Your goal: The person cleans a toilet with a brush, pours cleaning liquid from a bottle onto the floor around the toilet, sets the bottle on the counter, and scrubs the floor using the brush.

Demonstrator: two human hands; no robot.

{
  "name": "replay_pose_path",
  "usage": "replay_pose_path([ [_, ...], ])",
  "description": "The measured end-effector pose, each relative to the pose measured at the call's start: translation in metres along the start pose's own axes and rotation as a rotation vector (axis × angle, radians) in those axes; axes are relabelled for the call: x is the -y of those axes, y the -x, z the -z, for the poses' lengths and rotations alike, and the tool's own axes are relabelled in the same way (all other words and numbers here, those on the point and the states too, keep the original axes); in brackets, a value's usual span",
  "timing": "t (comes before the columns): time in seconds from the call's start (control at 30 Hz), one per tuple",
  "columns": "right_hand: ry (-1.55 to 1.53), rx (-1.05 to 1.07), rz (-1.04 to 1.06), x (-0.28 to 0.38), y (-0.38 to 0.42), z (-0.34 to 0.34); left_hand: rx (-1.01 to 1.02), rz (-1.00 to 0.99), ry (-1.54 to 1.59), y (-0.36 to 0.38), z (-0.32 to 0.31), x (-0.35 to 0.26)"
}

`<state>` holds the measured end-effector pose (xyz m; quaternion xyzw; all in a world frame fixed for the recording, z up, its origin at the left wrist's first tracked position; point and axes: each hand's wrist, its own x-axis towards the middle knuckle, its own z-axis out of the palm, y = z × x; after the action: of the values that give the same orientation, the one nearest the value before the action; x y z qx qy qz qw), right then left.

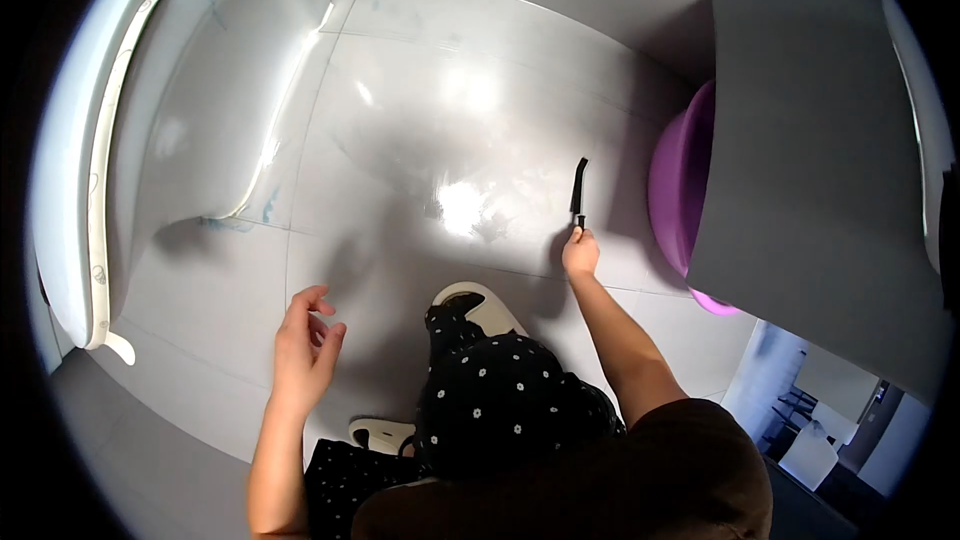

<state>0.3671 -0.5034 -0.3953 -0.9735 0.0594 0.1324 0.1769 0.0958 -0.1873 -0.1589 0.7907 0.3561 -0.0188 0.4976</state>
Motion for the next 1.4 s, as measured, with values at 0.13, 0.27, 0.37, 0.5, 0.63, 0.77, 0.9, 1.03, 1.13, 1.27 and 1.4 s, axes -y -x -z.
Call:
replay_pose_path([
  [0.13, 0.153, 0.311, 0.385, 0.014, 0.056, -0.021, 0.035, 0.008, 0.003, -0.008, -0.006, -0.009],
  [0.27, 0.106, 0.378, 0.459, 0.047, 0.069, -0.016, 0.030, -0.006, 0.011, -0.017, -0.005, -0.019],
  [0.37, -0.015, 0.396, 0.515, 0.064, 0.081, -0.014, 0.018, -0.039, 0.001, -0.017, -0.002, -0.020],
  [0.5, 0.203, 0.525, 0.654, 0.069, 0.097, -0.027, 0.008, -0.021, 0.033, -0.017, -0.006, -0.013],
  [0.63, 0.013, 0.344, 0.320, 0.031, 0.050, -0.034, -0.018, -0.046, 0.010, -0.016, -0.005, -0.006],
  [0.77, 0.008, 0.004, 0.028, -0.006, -0.028, -0.008, -0.010, -0.040, -0.007, -0.017, -0.005, -0.008],
  [0.9, -0.018, -0.047, -0.028, 0.002, -0.056, 0.004, 0.011, -0.049, 0.004, -0.018, -0.012, -0.003],
  [1.03, 0.089, 0.165, 0.194, 0.043, -0.019, -0.005, 0.022, -0.028, 0.011, -0.018, -0.012, -0.008],
  [1.13, -0.071, 0.059, 0.047, 0.039, -0.050, -0.006, -0.005, -0.040, 0.014, -0.019, -0.007, -0.010],
  [1.27, -0.166, -0.008, -0.151, 0.064, -0.071, 0.009, -0.025, -0.061, 0.019, -0.021, -0.008, -0.005],
  [1.4, 0.024, 0.305, 0.188, 0.125, -0.026, -0.015, -0.017, -0.048, 0.033, -0.030, -0.016, -0.014],
])
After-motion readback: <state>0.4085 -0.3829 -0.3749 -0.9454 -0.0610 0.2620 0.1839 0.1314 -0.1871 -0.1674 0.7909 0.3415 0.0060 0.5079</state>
